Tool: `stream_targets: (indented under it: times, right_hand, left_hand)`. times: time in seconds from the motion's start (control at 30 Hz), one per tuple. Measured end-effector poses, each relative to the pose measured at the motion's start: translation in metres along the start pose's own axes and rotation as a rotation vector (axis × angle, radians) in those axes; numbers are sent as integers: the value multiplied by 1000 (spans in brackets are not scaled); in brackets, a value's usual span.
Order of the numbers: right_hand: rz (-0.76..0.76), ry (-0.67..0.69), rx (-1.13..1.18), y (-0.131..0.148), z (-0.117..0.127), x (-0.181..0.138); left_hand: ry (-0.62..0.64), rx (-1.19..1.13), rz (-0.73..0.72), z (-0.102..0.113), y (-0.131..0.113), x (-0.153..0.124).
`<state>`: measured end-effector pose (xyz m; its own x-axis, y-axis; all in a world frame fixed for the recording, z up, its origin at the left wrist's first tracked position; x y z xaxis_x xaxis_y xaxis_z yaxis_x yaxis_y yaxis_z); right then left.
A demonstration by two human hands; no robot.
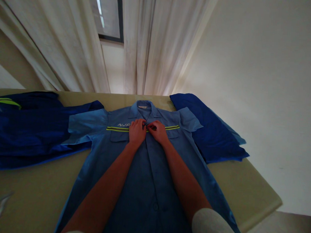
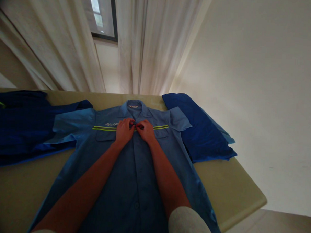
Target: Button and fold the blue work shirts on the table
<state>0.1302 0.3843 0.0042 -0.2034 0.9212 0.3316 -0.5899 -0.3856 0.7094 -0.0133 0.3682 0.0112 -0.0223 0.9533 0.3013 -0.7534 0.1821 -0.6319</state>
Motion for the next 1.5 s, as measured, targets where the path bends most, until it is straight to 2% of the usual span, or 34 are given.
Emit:
stream_targets:
  times: [0.27, 0.43, 0.67, 0.87, 1.03, 1.17, 1.27, 1.4, 1.43, 1.5]
  right_hand:
    - [-84, -85, 48, -16, 2, 1]
    - [-99, -75, 37, -18, 2, 2]
    - [-91, -80, 48, -13, 2, 1]
    - [-148, -66, 32, -15, -1, 3]
    - [-174, -89, 29, -15, 1, 3]
    - [-171, -173, 61, -15, 10, 1]
    - [-141, -239, 74, -9, 18, 0]
    - [-116, -315, 27, 10, 33, -14]
    - [-110, -285, -20, 18, 34, -21]
    - [-92, -136, -150, 37, 30, -41]
  left_hand:
    - [2, -39, -92, 2, -7, 0]
    - [66, 31, -90, -3, -8, -1]
    - [78, 154, -158, 4, -20, -5]
    - [72, 213, -224, 5, -32, -10]
    - [106, 159, -208, -5, -26, -8]
    - [112, 49, -178, -8, -16, -2]
    - [116, -22, -174, -7, -12, 2]
    - [53, 12, -174, -2, -9, 5]
    - [44, 26, -175, -2, -9, 5]
    - [44, 55, -180, -3, -9, 4]
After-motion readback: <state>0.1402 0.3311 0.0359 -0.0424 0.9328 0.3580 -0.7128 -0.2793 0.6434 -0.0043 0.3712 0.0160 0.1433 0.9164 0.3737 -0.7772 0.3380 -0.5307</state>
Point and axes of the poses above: each hand's wrist, its own x-axis towards the middle knuckle, its own z-axis out of the back of the hand, y = z × x, the point moved 8 cm from there along x, towards the middle knuckle, and after that the axes turned 4 degrees about -x, right-handed, at the moved point
